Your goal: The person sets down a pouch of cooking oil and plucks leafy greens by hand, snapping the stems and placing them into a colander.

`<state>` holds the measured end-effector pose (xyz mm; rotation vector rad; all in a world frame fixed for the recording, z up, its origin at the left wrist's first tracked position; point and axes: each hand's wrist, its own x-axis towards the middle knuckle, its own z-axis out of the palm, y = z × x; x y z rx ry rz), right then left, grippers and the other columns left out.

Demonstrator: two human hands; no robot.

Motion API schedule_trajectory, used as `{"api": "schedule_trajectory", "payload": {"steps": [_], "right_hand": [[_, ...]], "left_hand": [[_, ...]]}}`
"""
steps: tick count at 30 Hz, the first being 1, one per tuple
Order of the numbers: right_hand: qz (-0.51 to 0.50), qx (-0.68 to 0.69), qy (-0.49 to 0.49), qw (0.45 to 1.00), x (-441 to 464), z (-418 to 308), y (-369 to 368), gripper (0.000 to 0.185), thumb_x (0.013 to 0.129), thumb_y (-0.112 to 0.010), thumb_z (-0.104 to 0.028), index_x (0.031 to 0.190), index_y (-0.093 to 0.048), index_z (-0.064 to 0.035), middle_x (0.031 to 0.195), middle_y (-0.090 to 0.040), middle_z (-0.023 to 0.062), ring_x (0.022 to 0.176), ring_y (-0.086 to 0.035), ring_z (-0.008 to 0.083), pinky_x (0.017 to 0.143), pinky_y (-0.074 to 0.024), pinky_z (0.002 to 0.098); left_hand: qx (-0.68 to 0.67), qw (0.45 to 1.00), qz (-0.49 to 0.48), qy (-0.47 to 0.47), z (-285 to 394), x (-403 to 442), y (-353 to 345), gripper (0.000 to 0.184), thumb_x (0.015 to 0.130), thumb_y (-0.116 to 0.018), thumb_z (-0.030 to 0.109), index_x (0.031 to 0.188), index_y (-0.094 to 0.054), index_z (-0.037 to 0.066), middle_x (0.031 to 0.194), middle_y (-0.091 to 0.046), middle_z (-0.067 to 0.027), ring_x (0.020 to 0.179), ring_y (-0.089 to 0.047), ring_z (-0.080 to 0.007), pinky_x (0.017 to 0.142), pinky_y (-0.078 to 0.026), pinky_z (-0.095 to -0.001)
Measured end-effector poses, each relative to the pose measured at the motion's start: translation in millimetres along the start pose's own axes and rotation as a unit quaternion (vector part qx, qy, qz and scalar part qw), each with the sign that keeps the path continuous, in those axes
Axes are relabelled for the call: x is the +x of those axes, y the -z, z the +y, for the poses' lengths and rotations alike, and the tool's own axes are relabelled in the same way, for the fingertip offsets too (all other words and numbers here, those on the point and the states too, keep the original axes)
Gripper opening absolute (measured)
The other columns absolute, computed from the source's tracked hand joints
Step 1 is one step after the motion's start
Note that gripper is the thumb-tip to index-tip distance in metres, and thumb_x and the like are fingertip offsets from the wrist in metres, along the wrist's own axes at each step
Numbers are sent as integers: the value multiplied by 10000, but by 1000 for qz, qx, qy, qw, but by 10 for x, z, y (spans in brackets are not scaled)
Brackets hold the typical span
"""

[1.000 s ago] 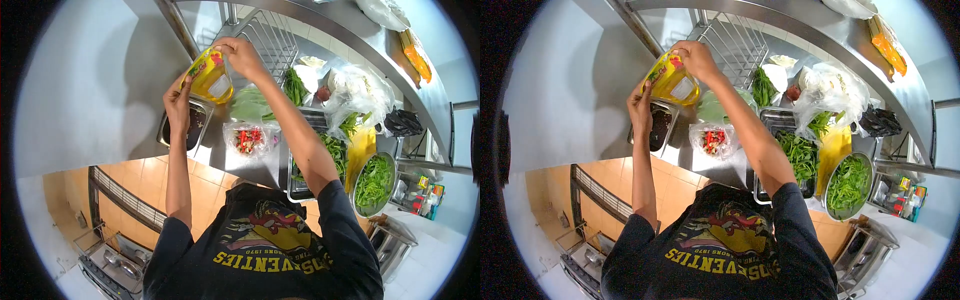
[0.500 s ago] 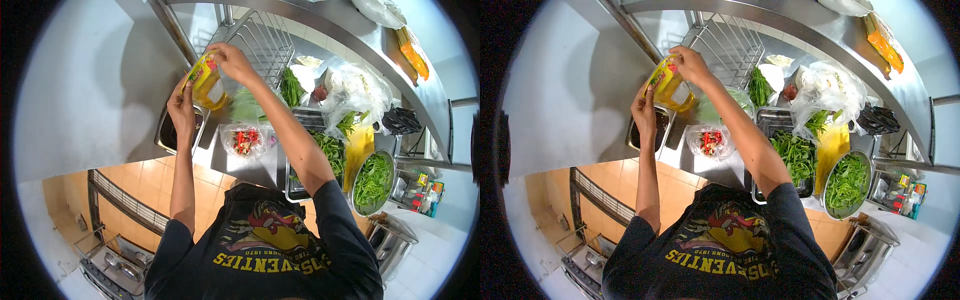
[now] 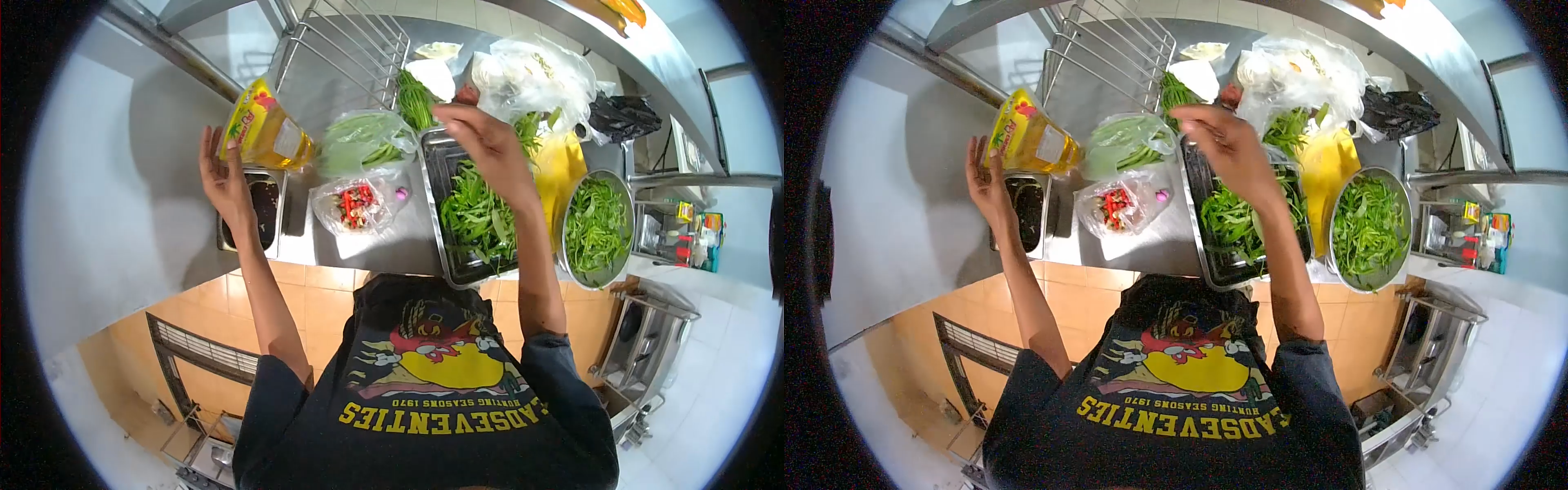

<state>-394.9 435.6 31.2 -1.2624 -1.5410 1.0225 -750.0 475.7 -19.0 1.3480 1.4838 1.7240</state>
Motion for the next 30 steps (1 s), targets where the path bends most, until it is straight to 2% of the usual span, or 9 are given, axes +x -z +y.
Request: {"api": "schedule_trajectory", "payload": {"steps": [1, 4, 7, 10, 14, 19, 23, 26, 30], "right_hand": [[18, 3, -15, 1000, -128, 26, 128, 246, 979, -580, -161, 1182, -658, -46, 1106, -698, 51, 987, -621, 124, 873, -481, 270], [66, -30, -26, 997, -467, 164, 436, 231, 984, -572, -119, 1165, -656, -2, 1076, -695, 61, 1002, -613, 112, 897, -469, 257], [110, 9, -90, 990, -759, 223, 606, 238, 985, -581, -137, 1156, -659, 9, 1070, -697, 70, 998, -617, 122, 911, -465, 261], [139, 9, -117, 983, -1003, 273, 733, 238, 992, -571, -141, 1158, -661, 3, 1076, -696, 70, 1006, -616, 131, 919, -461, 262], [147, -21, -130, 980, -1269, 415, 927, 261, 993, -573, -172, 1171, -657, 0, 1082, -698, 63, 1021, -622, 137, 933, -459, 269], [164, -21, -110, 980, -1550, 628, 1148, 254, 982, -594, -168, 1161, -660, 0, 1074, -705, 71, 990, -626, 116, 872, -480, 256], [181, 12, -124, 976, -1777, 724, 1385, 248, 979, -598, -169, 1147, -664, 0, 1030, -709, 60, 940, -616, 99, 835, -477, 252], [176, 18, -115, 978, -1966, 860, 1642, 254, 979, -596, -172, 1151, -661, 3, 1030, -706, 60, 939, -610, 96, 831, -474, 254], [169, 23, -131, 977, -2206, 937, 2011, 247, 983, -582, -166, 1156, -665, -10, 1052, -706, 71, 964, -634, 127, 854, -482, 270]], "left_hand": [[12, 1000, 2, -4, 50, -31, -22, 546, 971, -605, 189, 1447, -398, 20, 1446, -461, -166, 1306, -464, -248, 1095, -349, -371], [142, 987, 47, -57, 208, -114, -61, 514, 966, -610, 179, 1415, -436, -1, 1434, -467, -164, 1294, -462, -228, 1067, -379, -360], [132, 986, 77, -70, 594, -320, -274, 465, 965, -593, 146, 1388, -465, 3, 1428, -476, -144, 1283, -477, -250, 1075, -361, -370], [205, 965, 82, -144, 649, -498, -424, 421, 949, -584, 98, 1354, -504, 14, 1378, -523, -147, 1248, -505, -264, 1068, -361, -380], [205, 957, -5, -204, 691, -843, -792, 311, 914, -583, 37, 1223, -621, 28, 1272, -607, -140, 1209, -533, -258, 1045, -378, -372], [102, 979, -113, -132, 654, -1287, -1291, 262, 957, -567, 99, 1202, -630, 35, 1315, -586, -118, 1229, -527, -238, 1070, -360, -361], [20, 986, -161, -31, 723, -1746, -1728, 256, 933, -555, 36, 1173, -646, 43, 1267, -610, -118, 1218, -536, -246, 1050, -375, -355], [48, 975, -202, -84, 771, -2087, -2038, 262, 936, -545, 28, 1177, -645, 44, 1256, -617, -114, 1205, -544, -236, 1051, -376, -346], [47, 973, -222, -39, 862, -2574, -2417, 264, 933, -542, 28, 1175, -647, 40, 1229, -631, -120, 1183, -555, -240, 1042, -381, -346]]}}
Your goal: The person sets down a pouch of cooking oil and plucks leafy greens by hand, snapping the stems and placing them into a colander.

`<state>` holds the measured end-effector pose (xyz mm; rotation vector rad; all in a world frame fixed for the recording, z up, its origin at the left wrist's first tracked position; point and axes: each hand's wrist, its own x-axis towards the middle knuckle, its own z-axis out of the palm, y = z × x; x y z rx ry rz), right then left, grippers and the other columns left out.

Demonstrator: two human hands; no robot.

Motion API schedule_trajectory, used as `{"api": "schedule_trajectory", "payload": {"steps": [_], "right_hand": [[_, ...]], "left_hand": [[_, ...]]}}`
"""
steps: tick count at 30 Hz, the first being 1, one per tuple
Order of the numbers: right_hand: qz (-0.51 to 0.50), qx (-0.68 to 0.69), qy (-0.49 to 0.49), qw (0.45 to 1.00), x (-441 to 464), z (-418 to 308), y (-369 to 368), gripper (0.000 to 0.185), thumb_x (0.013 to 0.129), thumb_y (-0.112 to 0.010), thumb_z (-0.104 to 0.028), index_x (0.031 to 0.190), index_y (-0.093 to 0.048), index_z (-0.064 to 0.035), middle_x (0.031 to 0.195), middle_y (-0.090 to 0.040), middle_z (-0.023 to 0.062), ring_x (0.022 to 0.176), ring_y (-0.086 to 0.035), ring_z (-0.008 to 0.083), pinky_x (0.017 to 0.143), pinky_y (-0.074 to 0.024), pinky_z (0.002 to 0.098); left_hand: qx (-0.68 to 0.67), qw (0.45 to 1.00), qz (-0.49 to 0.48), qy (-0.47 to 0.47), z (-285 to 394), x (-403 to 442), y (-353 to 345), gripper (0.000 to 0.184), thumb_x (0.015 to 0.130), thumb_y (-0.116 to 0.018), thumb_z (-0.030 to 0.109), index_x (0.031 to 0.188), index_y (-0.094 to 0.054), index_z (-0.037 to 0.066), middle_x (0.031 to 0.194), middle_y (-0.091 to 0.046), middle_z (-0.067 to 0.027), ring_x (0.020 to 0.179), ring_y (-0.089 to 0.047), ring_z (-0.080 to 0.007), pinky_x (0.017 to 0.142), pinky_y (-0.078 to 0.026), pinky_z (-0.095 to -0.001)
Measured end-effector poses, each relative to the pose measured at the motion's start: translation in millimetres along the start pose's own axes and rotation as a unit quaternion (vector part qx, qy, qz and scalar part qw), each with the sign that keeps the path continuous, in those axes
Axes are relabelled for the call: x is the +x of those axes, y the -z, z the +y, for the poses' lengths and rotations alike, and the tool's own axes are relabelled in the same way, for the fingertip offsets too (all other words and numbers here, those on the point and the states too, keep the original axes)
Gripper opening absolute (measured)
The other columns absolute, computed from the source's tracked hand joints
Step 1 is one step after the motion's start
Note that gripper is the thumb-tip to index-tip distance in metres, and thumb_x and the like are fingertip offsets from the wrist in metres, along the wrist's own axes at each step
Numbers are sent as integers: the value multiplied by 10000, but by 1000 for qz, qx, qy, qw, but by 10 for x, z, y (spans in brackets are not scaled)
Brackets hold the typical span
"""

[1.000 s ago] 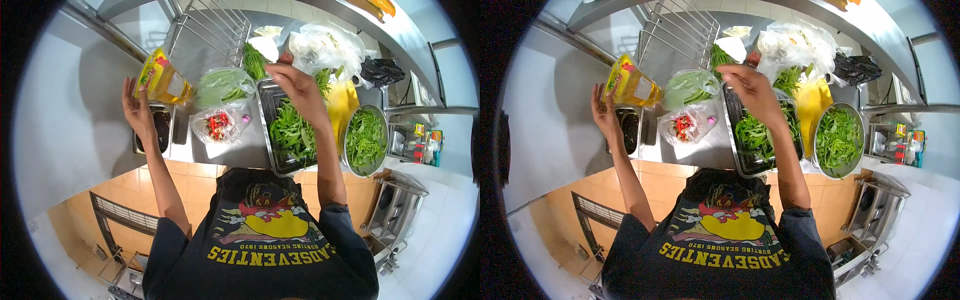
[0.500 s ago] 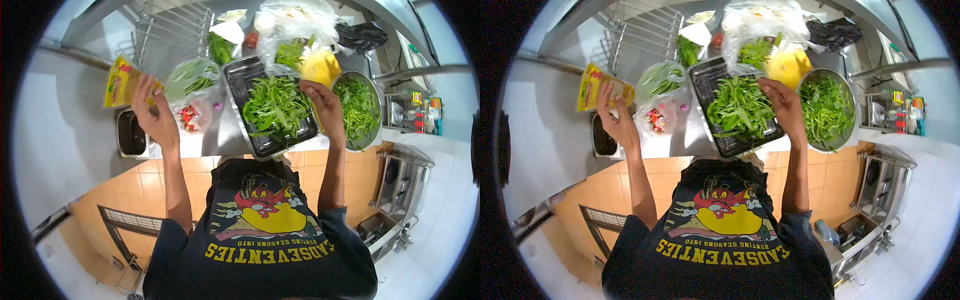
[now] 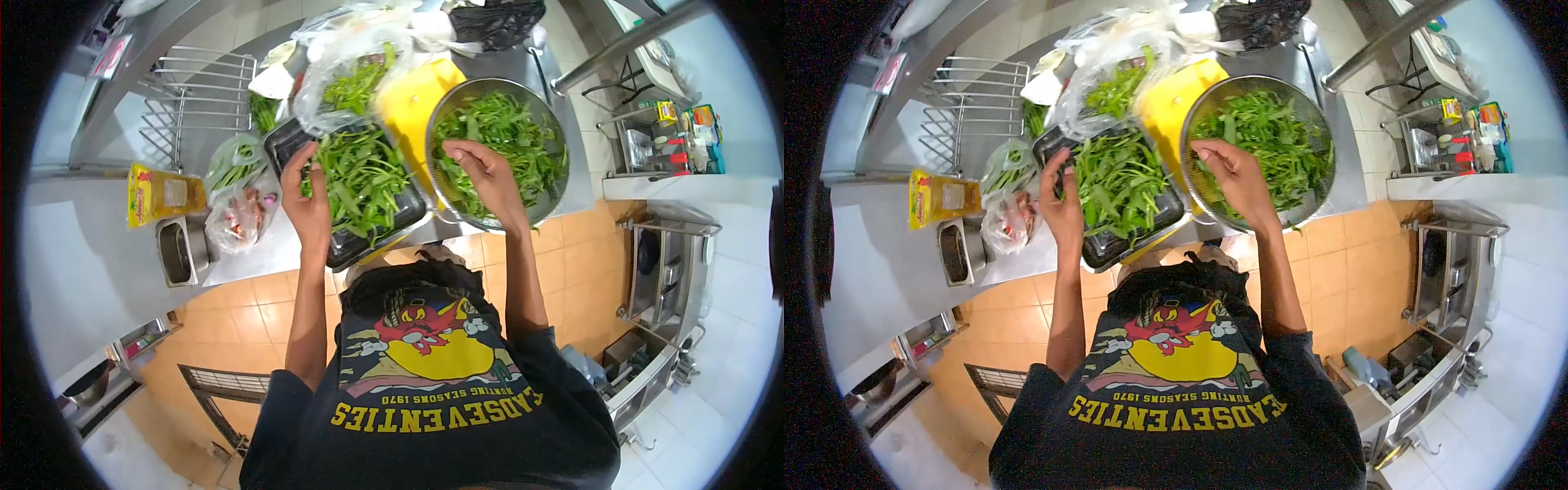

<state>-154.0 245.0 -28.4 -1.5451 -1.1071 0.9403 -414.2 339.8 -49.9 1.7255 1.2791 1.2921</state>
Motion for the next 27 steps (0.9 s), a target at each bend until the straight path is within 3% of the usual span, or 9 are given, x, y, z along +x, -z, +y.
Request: {"api": "schedule_trajectory", "payload": {"steps": [4, 8, 14, 15, 18, 19, 23, 26, 27], "right_hand": [[14, 24, -13, 1000, -71, 180, 439, 241, 984, -576, -155, 1159, -668, -18, 1061, -708, 71, 976, -640, 133, 866, -485, 268], [49, -18, -7, 999, -121, 352, 839, 239, 988, -575, -163, 1151, -671, -17, 1051, -710, 69, 959, -635, 116, 855, -488, 258], [136, -48, -15, 989, -273, 600, 1237, 211, 974, -593, -114, 1130, -671, 4, 976, -702, 75, 873, -616, 115, 795, -492, 256], [136, -49, -25, 989, -295, 547, 1290, 209, 972, -594, -110, 1129, -671, 5, 962, -700, 74, 859, -613, 115, 786, -493, 260], [144, -69, -31, 987, -343, 582, 1399, 209, 957, -611, -92, 1132, -669, 7, 912, -696, 87, 821, -601, 116, 759, -494, 274], [153, -78, -37, 984, -336, 589, 1447, 210, 954, -615, -93, 1131, -669, 7, 907, -696, 91, 817, -601, 117, 755, -493, 274], [150, -91, -49, 983, -275, 565, 1640, 209, 955, -611, -106, 1122, -673, 3, 913, -700, 112, 792, -602, 128, 738, -491, 279], [110, -99, -50, 988, -197, 586, 1812, 207, 949, -612, -105, 1121, -674, -9, 917, -699, 129, 760, -607, 149, 718, -491, 289], [91, -100, -46, 990, -165, 604, 1870, 206, 947, -613, -104, 1122, -675, -14, 917, -698, 135, 748, -608, 158, 710, -491, 293]], "left_hand": [[-6, 997, -75, 20, 299, -226, -491, 253, 939, -557, 46, 1174, -653, 39, 1200, -648, -115, 1139, -588, -239, 1008, -415, -338], [-36, 979, -202, -16, 516, -403, -975, 244, 932, -588, 51, 1163, -661, 73, 1082, -687, -124, 1050, -636, -257, 908, -471, -337], [-59, 927, -370, 12, 679, -463, -1603, 200, 911, -622, 60, 1106, -668, 62, 1005, -690, -157, 836, -677, -288, 736, -513, -350], [-78, 926, -368, -35, 694, -471, -1707, 182, 900, -628, 58, 1076, -673, 61, 953, -694, -152, 781, -665, -309, 693, -505, -378], [-14, 897, -439, -54, 736, -512, -1900, 187, 922, -628, 103, 1099, -682, 72, 1018, -704, -155, 872, -681, -318, 765, -522, -354], [1, 891, -452, -46, 722, -543, -1986, 174, 903, -641, 106, 1067, -690, 71, 1008, -698, -161, 891, -658, -359, 782, -515, -378], [25, 907, -405, -114, 738, -665, -2275, 161, 867, -672, 90, 1026, -689, 75, 964, -688, -154, 905, -634, -347, 805, -492, -404], [38, 937, -332, -100, 816, -756, -2472, 172, 846, -699, 86, 1015, -674, 72, 949, -670, -126, 863, -624, -335, 792, -492, -414], [40, 946, -313, -70, 806, -786, -2540, 260, 815, -755, 124, 1029, -625, 54, 925, -642, -104, 833, -609, -297, 747, -500, -401]]}}
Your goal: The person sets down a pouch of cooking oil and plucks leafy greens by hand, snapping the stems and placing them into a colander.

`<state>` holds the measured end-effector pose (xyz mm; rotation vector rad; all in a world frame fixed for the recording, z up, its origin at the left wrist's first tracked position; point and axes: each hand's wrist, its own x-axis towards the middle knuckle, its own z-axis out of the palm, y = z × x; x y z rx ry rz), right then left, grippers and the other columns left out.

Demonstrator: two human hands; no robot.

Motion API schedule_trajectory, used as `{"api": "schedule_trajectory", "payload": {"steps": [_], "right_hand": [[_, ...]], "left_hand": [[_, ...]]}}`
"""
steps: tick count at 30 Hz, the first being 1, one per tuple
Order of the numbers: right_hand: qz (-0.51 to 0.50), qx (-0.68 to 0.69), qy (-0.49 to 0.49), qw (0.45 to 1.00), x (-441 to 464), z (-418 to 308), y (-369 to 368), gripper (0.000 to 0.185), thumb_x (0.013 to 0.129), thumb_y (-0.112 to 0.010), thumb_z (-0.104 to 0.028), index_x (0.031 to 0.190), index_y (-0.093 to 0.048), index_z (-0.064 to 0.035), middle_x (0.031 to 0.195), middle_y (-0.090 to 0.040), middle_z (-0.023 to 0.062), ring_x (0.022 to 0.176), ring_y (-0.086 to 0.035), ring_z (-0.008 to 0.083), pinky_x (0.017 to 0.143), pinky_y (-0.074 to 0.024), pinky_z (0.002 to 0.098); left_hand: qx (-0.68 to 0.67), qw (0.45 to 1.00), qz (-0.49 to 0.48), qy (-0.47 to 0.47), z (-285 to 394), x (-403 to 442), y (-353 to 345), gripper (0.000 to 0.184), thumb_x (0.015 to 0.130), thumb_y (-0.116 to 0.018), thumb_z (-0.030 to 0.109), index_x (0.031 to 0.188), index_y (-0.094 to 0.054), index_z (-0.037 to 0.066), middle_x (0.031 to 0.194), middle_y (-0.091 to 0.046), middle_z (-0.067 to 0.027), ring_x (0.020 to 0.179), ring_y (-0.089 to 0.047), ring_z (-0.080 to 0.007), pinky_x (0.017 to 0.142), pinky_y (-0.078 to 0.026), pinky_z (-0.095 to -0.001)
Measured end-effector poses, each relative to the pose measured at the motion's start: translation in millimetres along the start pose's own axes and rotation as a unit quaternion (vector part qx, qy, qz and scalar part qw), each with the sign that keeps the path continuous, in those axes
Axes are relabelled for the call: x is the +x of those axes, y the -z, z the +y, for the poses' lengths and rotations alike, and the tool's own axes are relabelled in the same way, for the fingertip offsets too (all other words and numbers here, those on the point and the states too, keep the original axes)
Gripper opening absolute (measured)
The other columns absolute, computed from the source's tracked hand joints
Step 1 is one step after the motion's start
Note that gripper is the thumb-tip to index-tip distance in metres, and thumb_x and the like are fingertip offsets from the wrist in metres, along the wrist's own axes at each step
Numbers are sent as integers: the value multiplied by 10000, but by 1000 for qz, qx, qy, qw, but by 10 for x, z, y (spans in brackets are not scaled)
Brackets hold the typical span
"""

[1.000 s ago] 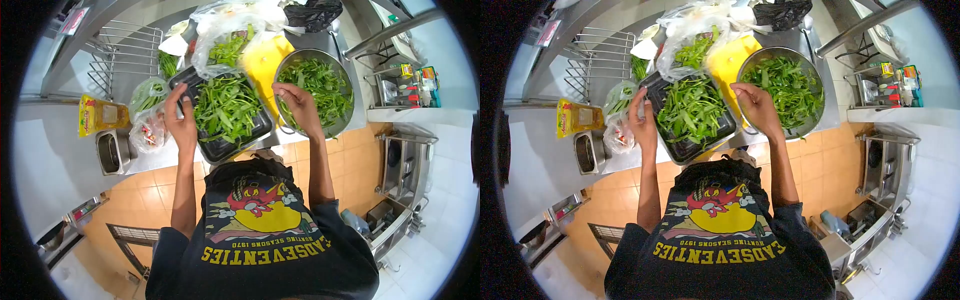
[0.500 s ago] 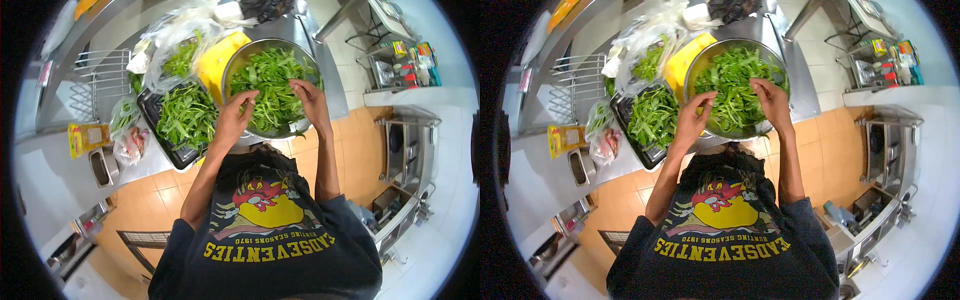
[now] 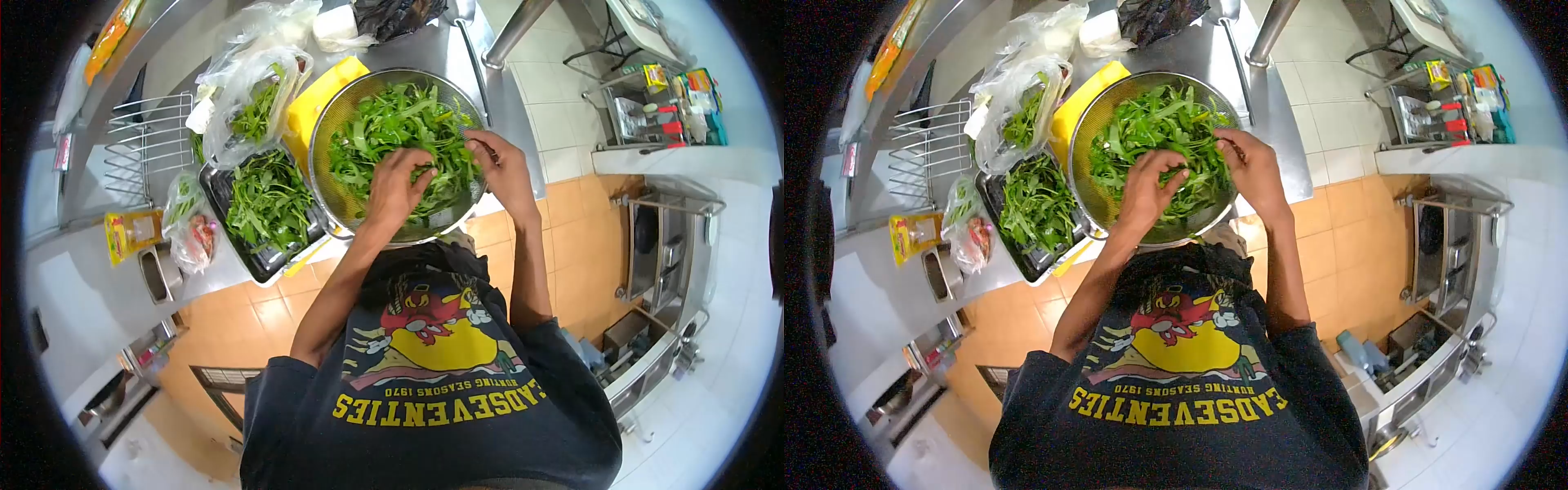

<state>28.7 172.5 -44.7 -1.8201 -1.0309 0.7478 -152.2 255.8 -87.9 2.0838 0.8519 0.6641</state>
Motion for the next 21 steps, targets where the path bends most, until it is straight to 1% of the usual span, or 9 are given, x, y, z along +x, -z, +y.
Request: {"api": "schedule_trajectory", "payload": {"steps": [3, 4, 7, 8, 14, 17, 18, 19, 21], "right_hand": [[-18, 17, 83, 996, 136, 172, 66, 206, 942, -610, -100, 1125, -676, -33, 927, -696, 150, 705, -599, 178, 677, -487, 301], [-47, 1, 54, 997, 173, 176, 126, 206, 939, -607, -102, 1121, -676, -35, 931, -697, 161, 694, -608, 198, 658, -483, 318], [-74, 8, 94, 993, 296, 216, 208, 203, 934, -610, -106, 1113, -676, -37, 913, -694, 172, 697, -628, 214, 644, -480, 337], [-95, -12, 75, 993, 339, 214, 245, 189, 929, -609, -99, 1092, -678, -34, 894, -689, 183, 699, -642, 262, 648, -483, 358], [-150, -22, 113, 982, 527, -31, 267, 177, 926, -603, -93, 1082, -675, -52, 903, -684, 178, 723, -640, 324, 666, -493, 372], [-157, -7, 173, 972, 531, -11, 148, 172, 921, -613, -106, 1073, -673, -53, 913, -680, 169, 747, -646, 323, 682, -500, 380], [-188, 11, 132, 973, 498, -113, 160, 174, 907, -634, -121, 1063, -673, -54, 962, -677, 152, 796, -651, 323, 704, -504, 388], [-181, 12, 153, 971, 481, -158, 144, 181, 902, -643, -123, 1067, -671, -55, 972, -675, 148, 813, -648, 320, 712, -503, 388], [-166, 14, 192, 967, 448, -218, 117, 196, 891, -662, -128, 1074, -667, -55, 991, -672, 140, 848, -642, 314, 728, -500, 388]], "left_hand": [[26, 995, 73, 60, 42, 56, -171, 399, 748, -812, 184, 1036, -566, 59, 889, -648, -110, 800, -622, -284, 717, -479, -418], [75, 991, 76, 82, 93, 58, -170, 470, 737, -831, 204, 1062, -523, 61, 875, -641, -105, 754, -615, -274, 692, -478, -420], [51, 981, 106, 152, 124, 85, -227, 449, 761, -816, 177, 1074, -520, 52, 865, -638, -110, 750, -621, -277, 679, -490, -404], [28, 980, 127, 151, 148, 81, -241, 421, 798, -780, 143, 1100, -505, 40, 850, -633, -120, 754, -630, -258, 691, -502, -375], [-37, 961, 197, 191, 320, -1, -66, 387, 859, -736, 117, 1135, -485, 15, 888, -660, -120, 768, -631, -180, 721, -516, -315], [-45, 953, 234, 186, 392, 0, 106, 373, 865, -732, 91, 1130, -479, 23, 886, -648, -93, 783, -618, -150, 730, -512, -295], [-60, 953, 242, 173, 418, 10, 175, 375, 861, -731, 79, 1131, -476, 24, 883, -645, -92, 779, -620, -150, 729, -511, -296], [-74, 952, 249, 159, 416, 23, 229, 378, 858, -729, 67, 1132, -472, 24, 881, -643, -91, 776, -622, -149, 728, -509, -296], [-163, 944, 245, 147, 418, 54, 295, 360, 868, -715, 41, 1130, -468, 44, 894, -619, -50, 798, -599, -118, 738, -493, -264]]}}
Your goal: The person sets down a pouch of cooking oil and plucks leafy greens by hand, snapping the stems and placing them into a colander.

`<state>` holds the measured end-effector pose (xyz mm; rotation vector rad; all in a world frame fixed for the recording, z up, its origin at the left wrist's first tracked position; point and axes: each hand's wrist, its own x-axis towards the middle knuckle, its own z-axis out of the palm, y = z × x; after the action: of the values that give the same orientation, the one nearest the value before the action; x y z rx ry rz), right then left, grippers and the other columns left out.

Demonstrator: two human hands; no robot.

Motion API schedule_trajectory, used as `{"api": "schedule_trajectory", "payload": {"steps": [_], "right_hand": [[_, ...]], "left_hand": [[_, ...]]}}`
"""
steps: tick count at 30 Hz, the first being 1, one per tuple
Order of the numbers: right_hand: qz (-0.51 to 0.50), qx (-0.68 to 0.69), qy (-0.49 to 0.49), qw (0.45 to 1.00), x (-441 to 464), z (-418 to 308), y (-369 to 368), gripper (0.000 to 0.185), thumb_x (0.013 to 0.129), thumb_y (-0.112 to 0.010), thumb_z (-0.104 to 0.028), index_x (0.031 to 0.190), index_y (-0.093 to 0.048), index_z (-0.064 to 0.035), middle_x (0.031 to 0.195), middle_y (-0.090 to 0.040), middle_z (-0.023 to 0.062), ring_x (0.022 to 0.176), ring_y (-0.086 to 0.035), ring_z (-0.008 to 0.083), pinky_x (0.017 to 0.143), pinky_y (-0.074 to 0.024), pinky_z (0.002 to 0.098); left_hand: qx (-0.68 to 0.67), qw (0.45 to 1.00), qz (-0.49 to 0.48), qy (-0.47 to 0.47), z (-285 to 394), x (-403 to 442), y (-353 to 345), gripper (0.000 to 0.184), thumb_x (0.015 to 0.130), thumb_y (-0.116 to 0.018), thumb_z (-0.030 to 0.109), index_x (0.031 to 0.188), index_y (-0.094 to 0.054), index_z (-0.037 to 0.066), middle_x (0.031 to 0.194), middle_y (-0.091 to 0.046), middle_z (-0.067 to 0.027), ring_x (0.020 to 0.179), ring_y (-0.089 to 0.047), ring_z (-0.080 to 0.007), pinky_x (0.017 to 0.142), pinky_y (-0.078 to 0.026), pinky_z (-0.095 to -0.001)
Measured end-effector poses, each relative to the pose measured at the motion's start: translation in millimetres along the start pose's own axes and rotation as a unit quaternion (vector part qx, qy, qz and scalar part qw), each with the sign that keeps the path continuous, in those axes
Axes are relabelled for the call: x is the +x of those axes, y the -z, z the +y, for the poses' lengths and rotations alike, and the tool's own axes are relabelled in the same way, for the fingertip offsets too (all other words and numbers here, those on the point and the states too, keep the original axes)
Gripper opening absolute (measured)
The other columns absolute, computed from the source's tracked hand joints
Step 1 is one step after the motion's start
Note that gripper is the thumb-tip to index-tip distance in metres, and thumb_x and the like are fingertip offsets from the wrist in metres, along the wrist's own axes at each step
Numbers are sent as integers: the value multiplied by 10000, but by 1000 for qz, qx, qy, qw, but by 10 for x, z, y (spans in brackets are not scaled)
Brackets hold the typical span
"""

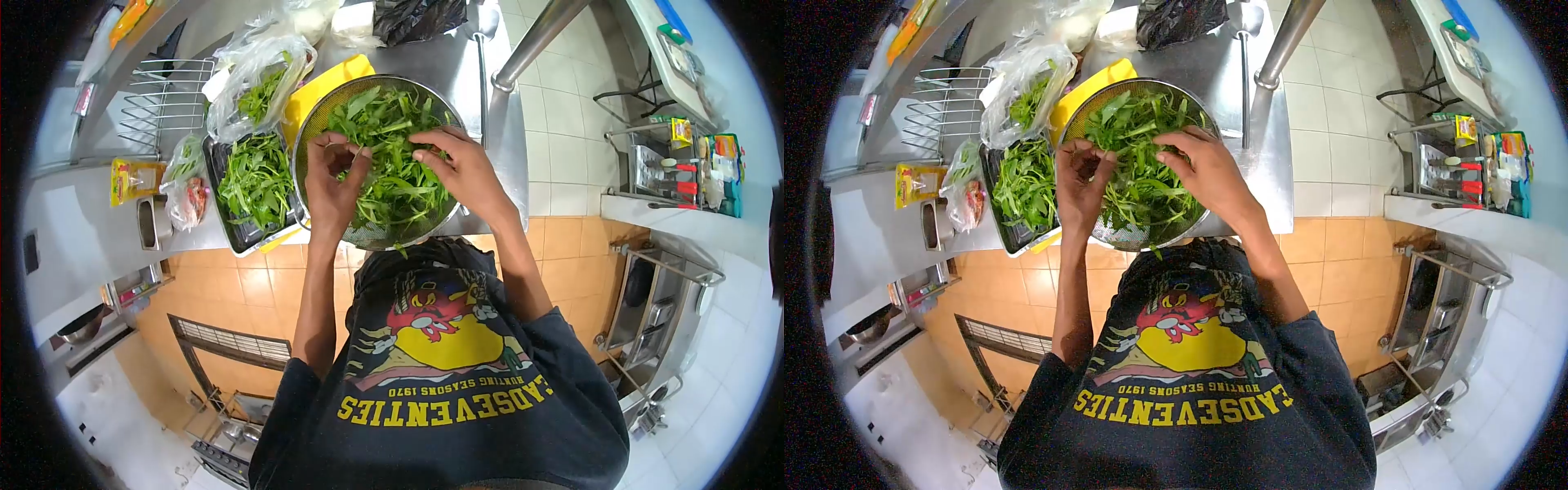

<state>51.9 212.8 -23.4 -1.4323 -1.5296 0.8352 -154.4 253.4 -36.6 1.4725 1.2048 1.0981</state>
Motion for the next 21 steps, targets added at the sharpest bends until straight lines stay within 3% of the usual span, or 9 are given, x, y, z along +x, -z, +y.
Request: {"api": "schedule_trajectory", "payload": {"steps": [1, 7, 10, 14, 15, 21], "right_hand": [[-13, 13, -18, 1000, 3, -37, 2, 245, 877, -685, -114, 1112, -644, -57, 987, -657, 111, 864, -622, 246, 717, -486, 340], [14, 157, -43, 987, 25, -146, -105, 323, 850, -721, -94, 1153, -613, -58, 920, -581, 50, 798, -529, 128, 690, -431, 257], [113, 95, -12, 989, 54, -290, -152, 338, 844, -731, -95, 1160, -613, -66, 927, -540, 40, 794, -512, 137, 697, -432, 262], [102, -113, 107, 983, 32, -365, -187, 223, 797, -756, -130, 1006, -696, -80, 973, -520, 74, 916, -517, 249, 808, -432, 349], [97, -127, 77, 984, 20, -394, -246, 165, 779, -757, -124, 935, -718, -90, 996, -521, 89, 965, -510, 287, 860, -413, 393], [136, -131, 57, 980, -85, -286, -349, 174, 769, -761, -90, 938, -718, -85, 961, -534, 85, 938, -522, 272, 828, -425, 378]], "left_hand": [[-18, 1000, -8, 7, 96, 23, 15, 355, 871, -710, 34, 1130, -468, 47, 896, -612, -43, 802, -593, -114, 741, -489, -258], [-108, 990, -84, 39, 340, 117, 116, 360, 880, -701, 25, 1165, -482, 56, 894, -587, -12, 822, -572, -95, 751, -476, -237], [-99, 987, -122, 34, 289, 175, 158, 358, 889, -693, 28, 1187, -495, 53, 887, -584, -1, 829, -567, -92, 756, -469, -234], [-101, 981, -163, 31, 261, 221, 176, 354, 896, -692, 45, 1191, -497, 39, 880, -589, 4, 829, -555, -82, 769, -459, -243], [-107, 978, -175, 30, 222, 223, 171, 358, 895, -693, 45, 1193, -496, 36, 879, -591, 4, 829, -554, -80, 772, -458, -243], [-97, 972, -212, 22, 128, 210, 200, 316, 907, -686, 72, 1182, -532, 40, 889, -601, 4, 845, -560, -72, 786, -448, -230]]}}
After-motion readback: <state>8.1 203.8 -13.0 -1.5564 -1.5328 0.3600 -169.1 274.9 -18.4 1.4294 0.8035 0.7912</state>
